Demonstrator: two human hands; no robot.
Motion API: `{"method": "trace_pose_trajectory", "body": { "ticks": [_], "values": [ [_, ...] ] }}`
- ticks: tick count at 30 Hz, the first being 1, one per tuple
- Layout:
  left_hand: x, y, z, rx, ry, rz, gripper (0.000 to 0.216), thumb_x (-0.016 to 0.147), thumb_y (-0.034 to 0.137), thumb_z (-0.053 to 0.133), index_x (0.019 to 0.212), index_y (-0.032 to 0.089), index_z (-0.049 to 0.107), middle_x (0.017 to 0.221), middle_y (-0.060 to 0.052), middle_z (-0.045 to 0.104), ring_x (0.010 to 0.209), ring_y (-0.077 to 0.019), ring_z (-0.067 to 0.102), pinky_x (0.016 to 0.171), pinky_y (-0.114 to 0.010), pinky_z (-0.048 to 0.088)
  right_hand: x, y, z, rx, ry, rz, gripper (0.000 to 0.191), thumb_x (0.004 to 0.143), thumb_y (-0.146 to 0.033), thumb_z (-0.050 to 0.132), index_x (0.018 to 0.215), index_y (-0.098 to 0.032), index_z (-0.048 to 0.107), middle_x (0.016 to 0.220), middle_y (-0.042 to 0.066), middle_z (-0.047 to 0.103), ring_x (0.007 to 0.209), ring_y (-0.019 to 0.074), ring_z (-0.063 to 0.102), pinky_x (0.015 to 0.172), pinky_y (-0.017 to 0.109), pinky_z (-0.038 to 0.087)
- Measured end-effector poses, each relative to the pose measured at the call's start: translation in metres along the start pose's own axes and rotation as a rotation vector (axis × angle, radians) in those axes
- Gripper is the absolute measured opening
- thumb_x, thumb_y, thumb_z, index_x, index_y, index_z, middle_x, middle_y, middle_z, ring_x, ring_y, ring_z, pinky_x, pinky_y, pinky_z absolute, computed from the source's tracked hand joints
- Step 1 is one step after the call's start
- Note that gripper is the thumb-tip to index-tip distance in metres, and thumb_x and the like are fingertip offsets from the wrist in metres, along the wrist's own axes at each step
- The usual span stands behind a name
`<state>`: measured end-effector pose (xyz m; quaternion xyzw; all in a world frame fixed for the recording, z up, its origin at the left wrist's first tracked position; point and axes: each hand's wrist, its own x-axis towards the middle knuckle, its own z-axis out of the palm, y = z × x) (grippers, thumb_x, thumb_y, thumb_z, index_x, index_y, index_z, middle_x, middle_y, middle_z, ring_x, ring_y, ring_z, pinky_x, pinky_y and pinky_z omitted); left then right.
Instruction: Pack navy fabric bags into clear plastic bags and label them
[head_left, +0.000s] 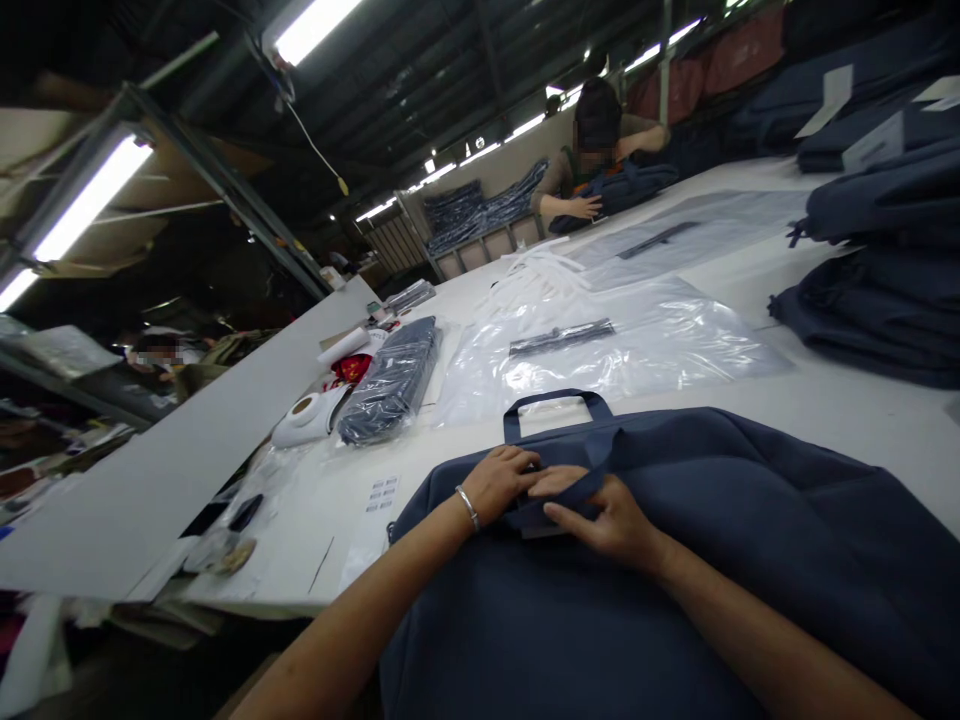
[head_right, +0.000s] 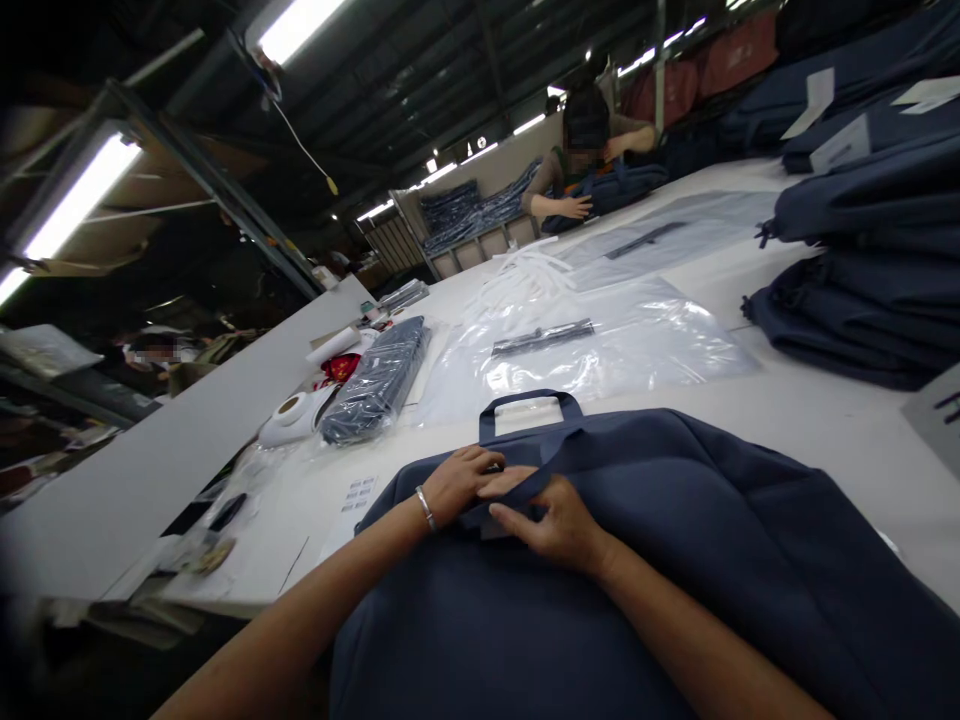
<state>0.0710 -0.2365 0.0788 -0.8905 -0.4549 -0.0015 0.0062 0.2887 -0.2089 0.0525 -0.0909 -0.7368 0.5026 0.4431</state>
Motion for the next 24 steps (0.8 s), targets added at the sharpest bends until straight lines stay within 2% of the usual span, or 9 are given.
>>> {"method": "trace_pose_trajectory", "body": {
  "ticks": [3,6,8,9,13,16,20,24],
  "values": [
    [-0.017,-0.001,-0.001,-0.058,0.083,-0.111,0.047,0.091,0.016,0.051,0.137,0.027,0.050,0.139,-0.008,0.053,0.127,-0.0218,0.048,0.109,-0.041,0.043,0.002,0.007,0.001,0.028,-0.028,0.251,0.022,0.086,-0.033,0.066,0.099,-0.020,0.076,0.118,0.009,0.069,0.112,0.0288,0.063,0.102,0.046,0.048],
    [-0.045,0.003,0.004,-0.217,0.303,-0.465,0.052,0.090,0.013,0.048,0.141,0.028,0.046,0.145,-0.008,0.049,0.136,-0.0219,0.043,0.114,-0.046,0.038,0.003,0.011,0.004,0.234,-0.091,0.484,0.044,0.079,-0.035,0.070,0.120,-0.018,0.068,0.111,0.009,0.072,0.108,0.0280,0.065,0.102,0.046,0.048],
    [-0.063,0.011,0.012,-0.306,0.439,-0.692,0.048,0.092,0.013,0.042,0.138,0.025,0.049,0.141,-0.008,0.053,0.133,-0.0207,0.048,0.113,-0.045,0.040,0.003,0.011,0.007,0.308,-0.079,0.544,0.060,0.077,-0.035,0.070,0.133,-0.016,0.058,0.106,0.008,0.074,0.107,0.0267,0.066,0.103,0.045,0.047],
    [-0.070,0.016,0.016,-0.327,0.471,-0.756,0.046,0.092,0.013,0.039,0.135,0.023,0.051,0.139,-0.009,0.056,0.129,-0.0203,0.051,0.112,-0.045,0.042,0.002,0.011,0.008,0.279,-0.062,0.557,0.060,0.077,-0.034,0.070,0.133,-0.017,0.058,0.108,0.009,0.073,0.109,0.0268,0.065,0.104,0.045,0.046],
    [-0.076,0.034,0.028,-0.356,0.436,-0.797,0.044,0.090,0.017,0.046,0.132,0.024,0.056,0.128,-0.007,0.064,0.117,-0.0210,0.059,0.105,-0.044,0.047,0.000,0.015,0.012,-0.129,-0.059,0.526,0.028,0.078,-0.034,0.066,0.100,-0.020,0.077,0.138,0.011,0.057,0.125,0.0316,0.054,0.111,0.047,0.037],
    [-0.065,0.038,0.027,-0.390,0.403,-0.831,0.051,0.084,0.017,0.055,0.135,0.024,0.055,0.120,-0.007,0.068,0.110,-0.0241,0.061,0.100,-0.047,0.048,-0.003,0.019,0.013,-0.344,-0.120,0.477,0.024,0.080,-0.034,0.064,0.094,-0.021,0.078,0.148,0.011,0.046,0.133,0.0336,0.044,0.112,0.048,0.033],
    [-0.050,0.035,0.022,-0.454,0.418,-0.889,0.052,0.080,0.018,0.059,0.132,0.017,0.057,0.108,-0.009,0.071,0.100,-0.0248,0.066,0.096,-0.046,0.050,-0.003,0.024,0.012,-0.435,-0.155,0.442,0.023,0.081,-0.034,0.063,0.094,-0.022,0.078,0.142,0.013,0.052,0.130,0.0334,0.046,0.110,0.046,0.036],
    [-0.046,0.038,0.014,-0.566,0.458,-0.902,0.042,0.085,0.027,0.058,0.126,0.016,0.061,0.106,-0.007,0.073,0.094,-0.0197,0.069,0.089,-0.035,0.054,-0.001,0.032,0.008,-0.427,-0.073,0.392,0.024,0.077,-0.033,0.066,0.093,-0.018,0.075,0.119,0.013,0.065,0.117,0.0316,0.056,0.102,0.043,0.043]
  ]
}}
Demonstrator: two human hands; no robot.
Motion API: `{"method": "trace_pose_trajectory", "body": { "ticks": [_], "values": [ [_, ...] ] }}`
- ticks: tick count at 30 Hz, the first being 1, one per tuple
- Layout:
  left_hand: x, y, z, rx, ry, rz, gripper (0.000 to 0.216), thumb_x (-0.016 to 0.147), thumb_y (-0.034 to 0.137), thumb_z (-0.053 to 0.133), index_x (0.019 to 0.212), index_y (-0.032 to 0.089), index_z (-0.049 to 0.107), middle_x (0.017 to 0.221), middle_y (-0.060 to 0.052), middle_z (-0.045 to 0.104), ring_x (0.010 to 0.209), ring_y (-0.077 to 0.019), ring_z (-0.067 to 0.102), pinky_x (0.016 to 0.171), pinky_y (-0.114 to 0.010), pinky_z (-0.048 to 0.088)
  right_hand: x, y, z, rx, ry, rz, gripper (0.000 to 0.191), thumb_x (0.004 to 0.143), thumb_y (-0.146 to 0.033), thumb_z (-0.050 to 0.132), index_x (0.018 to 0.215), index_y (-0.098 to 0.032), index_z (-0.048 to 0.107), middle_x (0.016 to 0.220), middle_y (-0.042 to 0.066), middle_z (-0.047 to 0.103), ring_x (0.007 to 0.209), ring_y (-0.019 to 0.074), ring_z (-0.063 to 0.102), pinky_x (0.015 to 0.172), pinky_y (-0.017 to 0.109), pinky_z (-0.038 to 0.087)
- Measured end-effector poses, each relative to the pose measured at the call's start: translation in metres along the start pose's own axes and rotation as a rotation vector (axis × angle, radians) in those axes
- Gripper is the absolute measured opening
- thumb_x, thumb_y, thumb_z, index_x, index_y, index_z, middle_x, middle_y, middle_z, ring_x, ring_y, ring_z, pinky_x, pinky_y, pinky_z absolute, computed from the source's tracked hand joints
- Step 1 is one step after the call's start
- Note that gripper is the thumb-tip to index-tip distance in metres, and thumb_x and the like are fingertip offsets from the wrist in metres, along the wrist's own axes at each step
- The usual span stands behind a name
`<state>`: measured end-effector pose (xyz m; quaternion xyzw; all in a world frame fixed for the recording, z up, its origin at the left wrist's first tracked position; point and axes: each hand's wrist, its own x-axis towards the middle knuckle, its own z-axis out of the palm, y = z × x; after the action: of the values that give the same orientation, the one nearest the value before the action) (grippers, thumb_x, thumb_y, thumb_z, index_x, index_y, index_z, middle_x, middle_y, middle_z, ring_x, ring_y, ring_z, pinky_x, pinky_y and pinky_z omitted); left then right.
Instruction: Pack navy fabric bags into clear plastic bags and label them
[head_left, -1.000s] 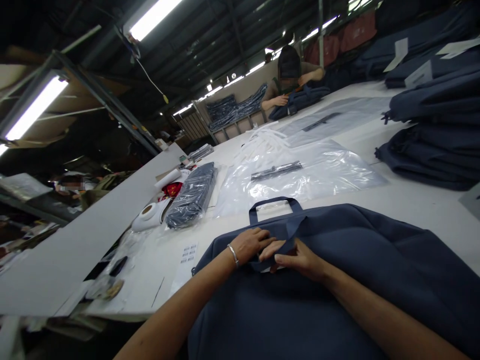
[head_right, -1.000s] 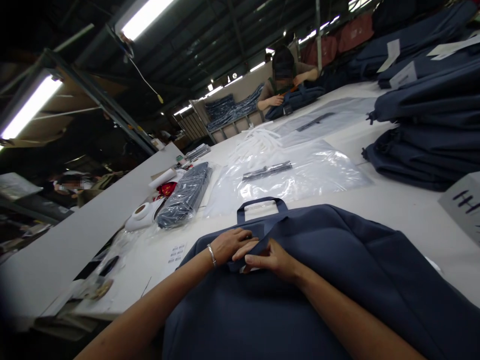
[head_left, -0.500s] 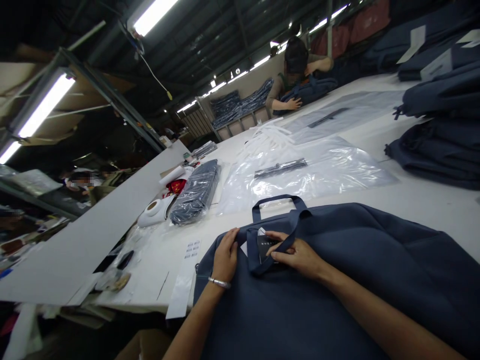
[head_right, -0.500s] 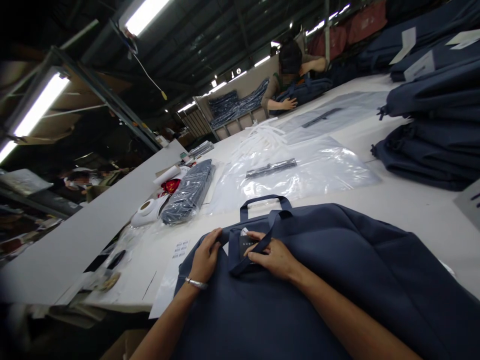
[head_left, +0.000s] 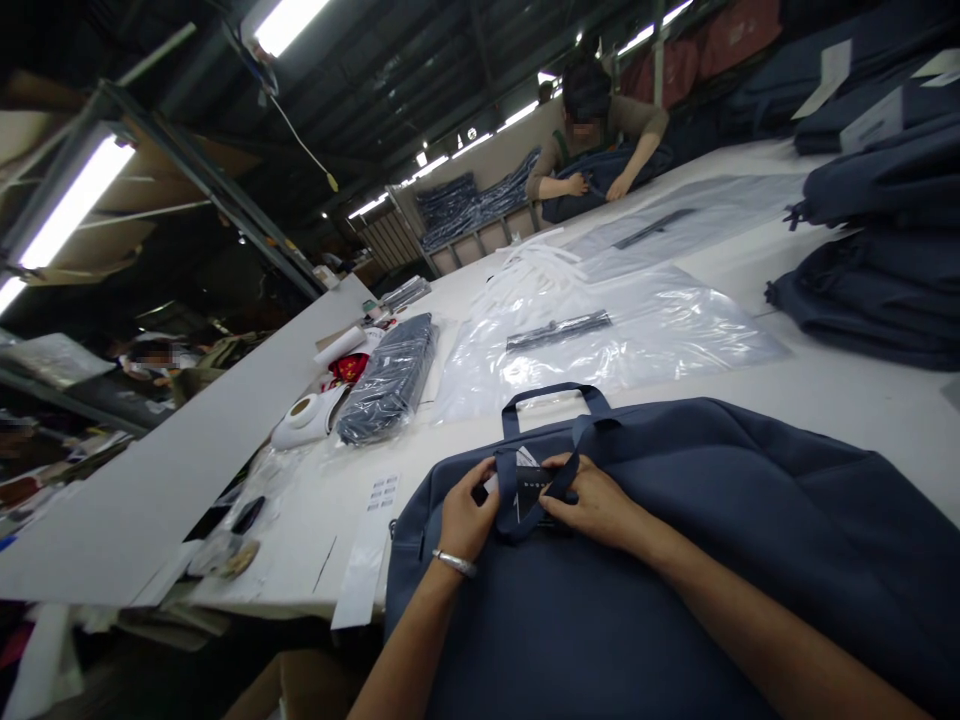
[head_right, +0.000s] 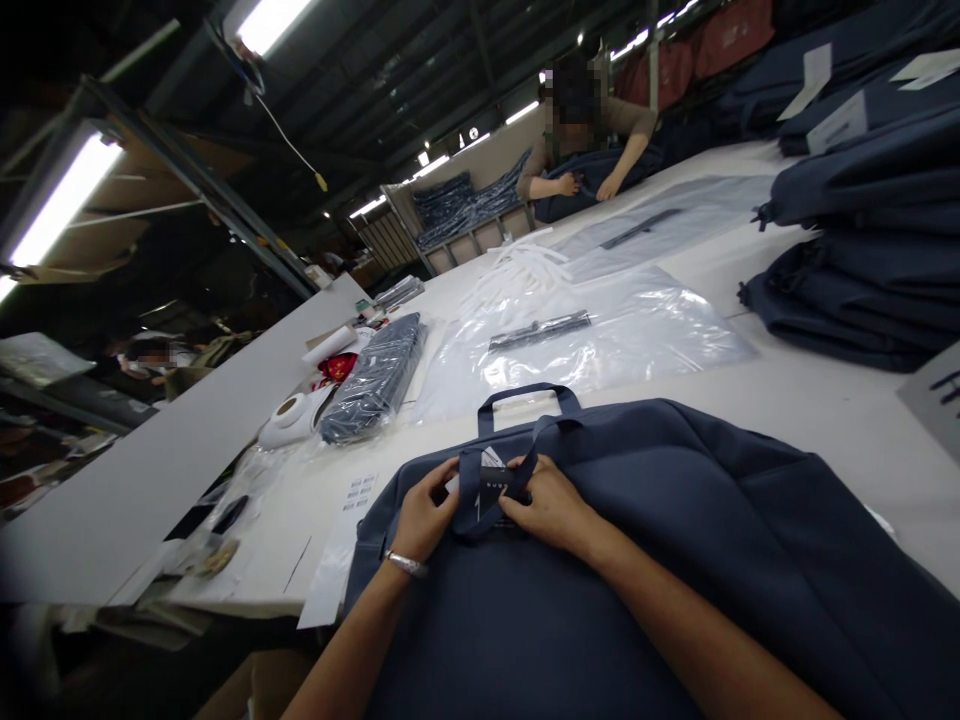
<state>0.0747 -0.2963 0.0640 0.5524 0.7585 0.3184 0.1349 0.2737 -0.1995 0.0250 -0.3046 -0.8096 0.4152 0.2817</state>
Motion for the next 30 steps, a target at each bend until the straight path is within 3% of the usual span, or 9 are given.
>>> {"method": "trace_pose_trajectory", "body": {
  "ticks": [4,8,12,16,19,24,30],
  "values": [
    [-0.010,0.009,-0.010,-0.070,0.044,-0.023,0.036,0.089,0.034,0.057,0.120,0.019,0.064,0.107,-0.006,0.073,0.086,-0.0170,0.070,0.075,-0.028,0.057,0.004,-0.001,-0.006,0.255,-0.056,0.008,0.024,0.081,-0.040,0.066,0.087,-0.017,0.071,0.088,0.007,0.069,0.086,0.0234,0.063,0.080,0.035,0.050],
    [-0.025,0.012,-0.023,0.089,0.226,0.170,0.026,0.091,0.029,0.057,0.113,0.024,0.069,0.107,-0.004,0.071,0.096,-0.0177,0.068,0.082,-0.030,0.057,0.002,-0.009,-0.013,0.739,-0.222,0.173,0.034,0.081,-0.048,0.069,0.085,-0.014,0.069,0.077,0.002,0.065,0.070,0.0148,0.059,0.064,0.025,0.046],
    [-0.045,0.010,-0.031,0.295,0.337,0.393,0.029,0.092,0.017,0.055,0.117,0.025,0.067,0.107,-0.005,0.070,0.099,-0.0168,0.067,0.089,-0.030,0.056,0.000,-0.012,-0.018,1.101,-0.214,0.413,0.034,0.075,-0.045,0.078,0.077,-0.012,0.071,0.078,0.003,0.068,0.072,0.0113,0.059,0.071,0.022,0.048],
    [-0.065,0.013,-0.029,0.444,0.290,0.580,0.035,0.091,0.008,0.052,0.120,0.023,0.066,0.105,-0.006,0.070,0.099,-0.0169,0.066,0.087,-0.030,0.056,0.001,-0.012,-0.018,1.297,-0.234,0.496,0.033,0.074,-0.043,0.080,0.078,-0.011,0.073,0.083,0.007,0.071,0.081,0.0148,0.064,0.087,0.027,0.050],
    [-0.077,0.019,-0.018,0.520,0.154,0.677,0.034,0.092,0.010,0.053,0.122,0.022,0.064,0.102,-0.006,0.071,0.092,-0.0183,0.066,0.081,-0.032,0.057,0.001,-0.011,-0.014,1.207,-0.235,0.458,0.037,0.075,-0.047,0.077,0.081,-0.010,0.074,0.085,0.009,0.073,0.082,0.0182,0.066,0.089,0.032,0.050],
    [-0.093,0.019,0.008,0.477,-0.061,0.685,0.027,0.092,0.013,0.054,0.115,0.020,0.064,0.101,-0.005,0.073,0.089,-0.0169,0.067,0.082,-0.031,0.058,0.000,-0.002,-0.001,0.666,-0.069,0.304,0.035,0.075,-0.049,0.073,0.078,-0.014,0.075,0.082,0.006,0.074,0.084,0.0257,0.067,0.081,0.034,0.052],
    [-0.098,0.021,0.009,0.511,0.095,0.710,0.040,0.088,0.011,0.060,0.126,0.021,0.059,0.107,-0.006,0.073,0.095,-0.0175,0.068,0.085,-0.031,0.058,0.001,0.007,0.006,0.425,-0.074,0.232,0.036,0.078,-0.049,0.066,0.075,-0.015,0.074,0.072,0.005,0.072,0.079,0.0256,0.067,0.070,0.031,0.052]
  ]
}}
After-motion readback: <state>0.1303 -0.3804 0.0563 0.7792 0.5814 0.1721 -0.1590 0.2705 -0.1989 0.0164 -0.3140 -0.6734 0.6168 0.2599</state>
